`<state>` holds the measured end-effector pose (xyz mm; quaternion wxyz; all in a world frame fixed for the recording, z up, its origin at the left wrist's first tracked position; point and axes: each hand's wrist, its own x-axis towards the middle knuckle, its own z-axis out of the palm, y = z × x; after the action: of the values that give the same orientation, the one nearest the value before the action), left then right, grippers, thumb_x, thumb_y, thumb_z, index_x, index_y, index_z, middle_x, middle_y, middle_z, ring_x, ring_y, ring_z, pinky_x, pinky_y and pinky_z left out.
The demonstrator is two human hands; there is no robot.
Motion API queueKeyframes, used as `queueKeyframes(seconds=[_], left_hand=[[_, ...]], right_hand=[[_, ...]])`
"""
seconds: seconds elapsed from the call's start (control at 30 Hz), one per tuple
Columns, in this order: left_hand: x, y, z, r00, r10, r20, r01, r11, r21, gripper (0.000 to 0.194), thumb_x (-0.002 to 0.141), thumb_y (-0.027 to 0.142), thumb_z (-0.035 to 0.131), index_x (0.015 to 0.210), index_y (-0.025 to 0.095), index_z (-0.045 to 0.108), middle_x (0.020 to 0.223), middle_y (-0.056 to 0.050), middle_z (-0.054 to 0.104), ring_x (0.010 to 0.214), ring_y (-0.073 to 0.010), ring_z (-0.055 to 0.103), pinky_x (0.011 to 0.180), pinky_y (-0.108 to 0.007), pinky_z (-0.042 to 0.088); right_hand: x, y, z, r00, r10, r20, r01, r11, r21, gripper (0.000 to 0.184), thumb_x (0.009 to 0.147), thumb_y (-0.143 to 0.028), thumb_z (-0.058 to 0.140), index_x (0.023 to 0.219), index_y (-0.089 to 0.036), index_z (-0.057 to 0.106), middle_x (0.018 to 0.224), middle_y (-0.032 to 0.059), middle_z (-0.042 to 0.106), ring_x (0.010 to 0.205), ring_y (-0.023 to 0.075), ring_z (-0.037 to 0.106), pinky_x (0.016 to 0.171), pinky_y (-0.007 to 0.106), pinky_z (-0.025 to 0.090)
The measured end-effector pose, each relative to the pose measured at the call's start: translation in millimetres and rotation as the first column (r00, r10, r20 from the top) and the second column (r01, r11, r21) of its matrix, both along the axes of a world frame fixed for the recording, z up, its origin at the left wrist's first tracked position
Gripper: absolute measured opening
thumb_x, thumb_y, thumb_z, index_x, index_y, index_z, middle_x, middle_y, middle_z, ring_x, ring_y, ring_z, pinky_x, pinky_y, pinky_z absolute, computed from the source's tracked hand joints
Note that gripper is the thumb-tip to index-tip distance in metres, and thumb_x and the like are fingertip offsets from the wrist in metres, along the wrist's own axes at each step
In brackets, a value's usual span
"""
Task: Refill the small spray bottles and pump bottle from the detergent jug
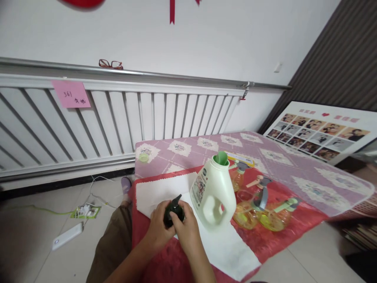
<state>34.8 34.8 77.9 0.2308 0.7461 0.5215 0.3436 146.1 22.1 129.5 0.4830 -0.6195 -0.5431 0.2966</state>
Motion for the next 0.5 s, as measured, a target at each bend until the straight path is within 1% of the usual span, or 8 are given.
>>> queueKeyframes(seconds=[0.1,0.2,0.33,0.4,0.47,0.5], left_hand=[[2,-2,1.2,0.986,0.097,0.137,-0.092,0.995,-0.040,0.049,0.076,0.026,0.053,0.123,0.021,0.040,0.125,-0.012,0.055,0.116,-0.0287,0.051,0.099,-0.053,0.037],[2,-3,0.7,0.979,0.101,0.178,-0.096,0.995,-0.037,0.049,0.073,0.024,0.053,0.121,0.022,0.042,0.124,-0.012,0.056,0.116,-0.0292,0.051,0.100,-0.055,0.036],[2,-3,-1.6,0.980,0.089,0.178,-0.086,0.996,-0.023,0.051,0.072,0.022,0.053,0.122,0.023,0.041,0.124,-0.012,0.055,0.117,-0.0289,0.051,0.100,-0.054,0.036],[2,-2,-3.0,0.981,0.083,0.178,-0.081,0.997,-0.019,0.053,0.071,0.021,0.053,0.123,0.023,0.040,0.125,-0.012,0.054,0.118,-0.0291,0.050,0.100,-0.054,0.036],[2,-2,-4.2,0.979,0.083,0.185,-0.082,0.997,-0.016,0.054,0.071,0.022,0.053,0.123,0.023,0.039,0.125,-0.013,0.054,0.117,-0.0293,0.050,0.100,-0.054,0.037],[2,-2,-4.7,0.978,0.083,0.190,-0.081,0.997,-0.014,0.054,0.071,0.022,0.053,0.123,0.023,0.039,0.124,-0.013,0.054,0.117,-0.0294,0.050,0.100,-0.054,0.037]], right_hand=[[0,-1,-1.5,0.999,-0.015,0.038,0.015,1.000,-0.009,0.028,0.072,-0.029,0.061,0.099,-0.021,0.063,0.097,0.0046,0.070,0.093,0.0234,0.063,0.085,0.035,0.050],[0,-1,-4.9,0.998,-0.017,0.062,0.018,1.000,-0.013,0.029,0.072,-0.030,0.061,0.099,-0.021,0.062,0.096,0.0041,0.070,0.091,0.0229,0.063,0.085,0.036,0.050],[-1,1,-11.9,0.995,-0.076,0.065,0.078,0.997,-0.028,0.033,0.069,-0.031,0.064,0.099,-0.021,0.061,0.096,0.0050,0.070,0.092,0.0243,0.064,0.087,0.041,0.050],[0,1,-13.8,0.998,-0.048,0.031,0.048,0.999,-0.020,0.039,0.070,-0.031,0.065,0.107,-0.021,0.059,0.108,0.0064,0.069,0.100,0.0246,0.063,0.092,0.041,0.049],[1,0,-13.1,0.999,0.020,-0.032,-0.020,1.000,-0.010,0.045,0.073,-0.031,0.063,0.117,-0.023,0.056,0.123,0.0069,0.063,0.113,0.0240,0.059,0.098,0.040,0.046],[2,0,-12.0,0.997,0.052,-0.057,-0.053,0.999,-0.007,0.045,0.075,-0.031,0.062,0.119,-0.023,0.055,0.127,0.0069,0.061,0.117,0.0237,0.056,0.101,0.040,0.044]])
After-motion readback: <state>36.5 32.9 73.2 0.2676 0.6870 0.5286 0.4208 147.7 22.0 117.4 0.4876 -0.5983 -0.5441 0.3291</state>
